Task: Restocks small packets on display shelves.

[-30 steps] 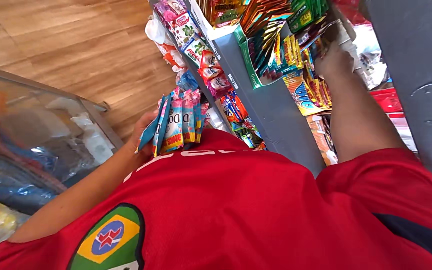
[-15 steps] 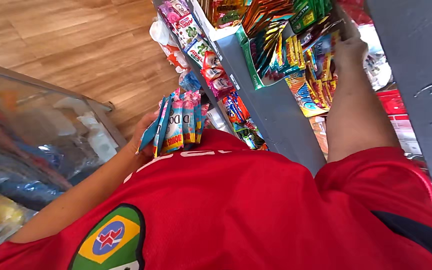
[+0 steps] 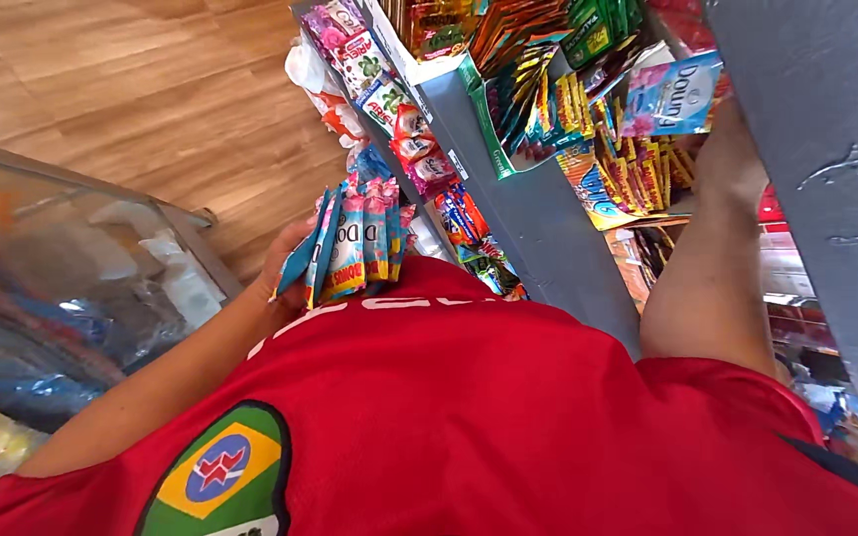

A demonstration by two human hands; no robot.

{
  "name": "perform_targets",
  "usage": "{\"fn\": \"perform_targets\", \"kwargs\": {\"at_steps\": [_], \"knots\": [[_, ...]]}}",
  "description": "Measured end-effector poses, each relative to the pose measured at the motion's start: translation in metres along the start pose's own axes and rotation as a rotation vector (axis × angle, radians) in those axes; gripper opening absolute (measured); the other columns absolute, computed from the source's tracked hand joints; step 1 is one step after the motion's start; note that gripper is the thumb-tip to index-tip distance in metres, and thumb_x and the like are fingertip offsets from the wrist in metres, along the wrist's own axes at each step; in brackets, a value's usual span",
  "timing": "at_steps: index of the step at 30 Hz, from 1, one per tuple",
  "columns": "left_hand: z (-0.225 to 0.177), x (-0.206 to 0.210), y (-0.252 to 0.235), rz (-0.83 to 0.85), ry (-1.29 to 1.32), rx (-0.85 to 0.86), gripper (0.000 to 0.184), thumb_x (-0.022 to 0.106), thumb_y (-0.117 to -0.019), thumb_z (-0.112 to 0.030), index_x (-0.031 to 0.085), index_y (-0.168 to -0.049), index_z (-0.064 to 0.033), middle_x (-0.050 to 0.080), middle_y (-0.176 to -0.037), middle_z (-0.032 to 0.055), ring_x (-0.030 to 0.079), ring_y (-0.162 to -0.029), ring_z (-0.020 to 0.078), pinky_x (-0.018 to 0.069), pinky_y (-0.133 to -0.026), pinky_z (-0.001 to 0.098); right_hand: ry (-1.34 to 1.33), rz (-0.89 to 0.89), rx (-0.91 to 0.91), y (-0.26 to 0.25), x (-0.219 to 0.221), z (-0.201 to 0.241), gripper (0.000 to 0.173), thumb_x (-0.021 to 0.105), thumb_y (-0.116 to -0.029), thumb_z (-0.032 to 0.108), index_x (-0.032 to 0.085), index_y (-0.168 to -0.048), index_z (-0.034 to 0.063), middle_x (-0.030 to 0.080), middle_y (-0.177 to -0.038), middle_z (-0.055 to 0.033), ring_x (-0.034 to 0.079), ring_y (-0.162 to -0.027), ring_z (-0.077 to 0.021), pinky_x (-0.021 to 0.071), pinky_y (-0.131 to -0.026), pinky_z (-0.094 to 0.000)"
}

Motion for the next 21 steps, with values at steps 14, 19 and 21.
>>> {"fn": "perform_targets", "kwargs": {"at_steps": [14,19,21], "knots": [[-0.004,0.012,-0.002,0.1,0.027,-0.014,0.019,0.061,-0.0913,-0.029,0.072,-0.105,-0.0209,0.076,-0.093,-0.0016,0.073,-0.085,0.0058,0.0617,-0.075,0.0262,0.225,0.329,-0.145,-0.003,0.063,-0.008,0.042,0.041,-0.1102,0.024,0.054,-0.136,-0.0063,0.062,-0.127,-0.0311,0.062,-0.117,-0.0466,0.0458,-0.098,-0.0647],[-0.006,0.005,-0.002,0.064,-0.004,0.007,0.018,0.06,-0.0895,-0.029,0.071,-0.101,-0.0211,0.076,-0.09,-0.002,0.073,-0.082,0.0052,0.0616,-0.072,0.0254,0.356,0.489,-0.209,-0.017,0.104,-0.014,0.038,0.054,-0.1038,0.022,0.063,-0.124,-0.0087,0.062,-0.124,-0.0353,0.057,-0.119,-0.054,0.0408,-0.098,-0.0727],[-0.008,0.01,0.0,0.092,0.009,0.016,0.018,0.062,-0.0905,-0.028,0.072,-0.102,-0.0197,0.076,-0.091,-0.0022,0.072,-0.083,0.0044,0.0612,-0.072,0.0239,0.4,0.514,-0.22,-0.023,0.112,-0.013,0.036,0.056,-0.1023,0.019,0.064,-0.123,-0.0096,0.062,-0.123,-0.0362,0.057,-0.12,-0.0551,0.0405,-0.099,-0.0731]]}}
Point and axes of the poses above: each hand's wrist, its own y-axis away from the middle knuckle, its own x-axis out of the palm, z = x × y, the point moved 10 cm from there along -y, towards the middle knuckle
